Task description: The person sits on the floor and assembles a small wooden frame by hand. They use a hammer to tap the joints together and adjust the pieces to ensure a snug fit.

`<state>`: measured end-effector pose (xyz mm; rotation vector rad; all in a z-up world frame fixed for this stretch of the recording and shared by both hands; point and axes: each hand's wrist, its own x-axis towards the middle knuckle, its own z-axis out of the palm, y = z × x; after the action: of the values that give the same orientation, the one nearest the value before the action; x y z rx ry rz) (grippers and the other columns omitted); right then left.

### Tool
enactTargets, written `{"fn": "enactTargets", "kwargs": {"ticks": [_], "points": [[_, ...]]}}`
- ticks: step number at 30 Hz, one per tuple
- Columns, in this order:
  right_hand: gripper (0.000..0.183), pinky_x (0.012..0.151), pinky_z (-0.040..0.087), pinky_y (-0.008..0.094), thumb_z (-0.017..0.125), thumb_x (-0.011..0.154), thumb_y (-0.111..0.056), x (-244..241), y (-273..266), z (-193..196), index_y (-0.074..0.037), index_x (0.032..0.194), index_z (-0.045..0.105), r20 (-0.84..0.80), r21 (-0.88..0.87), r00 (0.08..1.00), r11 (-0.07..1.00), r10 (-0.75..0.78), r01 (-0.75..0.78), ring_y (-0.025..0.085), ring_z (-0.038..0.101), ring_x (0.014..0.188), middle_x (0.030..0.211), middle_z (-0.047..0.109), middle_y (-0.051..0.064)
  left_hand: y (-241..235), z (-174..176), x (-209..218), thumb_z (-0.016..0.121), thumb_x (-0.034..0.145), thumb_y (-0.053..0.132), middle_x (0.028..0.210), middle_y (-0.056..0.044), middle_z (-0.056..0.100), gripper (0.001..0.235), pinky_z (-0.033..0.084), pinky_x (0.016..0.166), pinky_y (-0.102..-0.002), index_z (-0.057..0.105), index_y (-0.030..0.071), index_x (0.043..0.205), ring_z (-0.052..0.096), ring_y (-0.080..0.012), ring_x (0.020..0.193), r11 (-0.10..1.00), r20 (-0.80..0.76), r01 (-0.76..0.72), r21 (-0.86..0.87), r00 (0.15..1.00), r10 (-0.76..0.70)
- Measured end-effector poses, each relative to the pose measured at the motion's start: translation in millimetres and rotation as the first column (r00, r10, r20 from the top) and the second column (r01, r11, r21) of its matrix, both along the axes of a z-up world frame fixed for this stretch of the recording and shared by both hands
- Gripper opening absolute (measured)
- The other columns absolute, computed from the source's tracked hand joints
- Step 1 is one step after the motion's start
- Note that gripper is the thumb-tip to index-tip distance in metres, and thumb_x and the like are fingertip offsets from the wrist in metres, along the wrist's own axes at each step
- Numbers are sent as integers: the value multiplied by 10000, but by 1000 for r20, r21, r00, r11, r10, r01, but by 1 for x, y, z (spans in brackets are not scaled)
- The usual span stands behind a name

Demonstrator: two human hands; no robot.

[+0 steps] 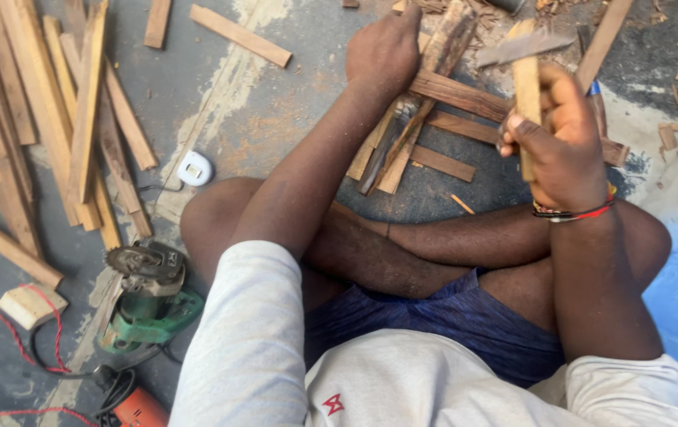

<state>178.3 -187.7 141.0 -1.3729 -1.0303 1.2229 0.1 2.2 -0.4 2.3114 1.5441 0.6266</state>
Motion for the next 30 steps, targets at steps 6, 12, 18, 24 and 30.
{"fn": "enactTargets", "kwargs": {"ticks": [6,12,18,24,30], "points": [[358,706,576,370,611,1095,-62,-21,2,-18,6,1444,563,875,83,481,967,45,-241,223,734,810,915,729,132,2,1,0,431,991,234,940,-130,740,203,542,709,-556,596,139,1060,716,-385,851,999,12,27,-19,1000,-27],[327,715,643,345,537,1218,-119,-23,9,-41,15,1512,489,833,491,437,816,-339,-304,281,766,895,1046,734,190,3,0,-1,426,979,231,951,-142,742,200,540,747,-561,590,133,1041,713,-393,892,999,47,49,-23,998,-48],[449,662,632,355,533,1157,-40,-20,12,-42,6,1602,489,926,314,322,873,-195,-374,307,770,917,1061,740,226,4,0,-4,436,986,223,952,-143,745,183,536,750,-563,577,150,1078,708,-395,902,996,31,72,-61,997,-70],[447,737,673,335,552,1169,-19,-15,12,-33,-7,1600,435,885,442,335,811,-324,-383,286,775,939,1118,744,225,3,-4,-1,437,983,195,896,-137,735,183,553,692,-532,554,132,1108,726,-362,838,997,20,68,37,997,-68],[413,452,521,344,603,1121,-17,-19,18,-44,8,1527,533,946,279,274,869,-175,-408,243,700,649,945,754,203,5,-2,-3,432,1029,228,879,-120,730,149,553,695,-532,549,148,1073,729,-342,837,997,-28,65,-43,997,-66]]}}
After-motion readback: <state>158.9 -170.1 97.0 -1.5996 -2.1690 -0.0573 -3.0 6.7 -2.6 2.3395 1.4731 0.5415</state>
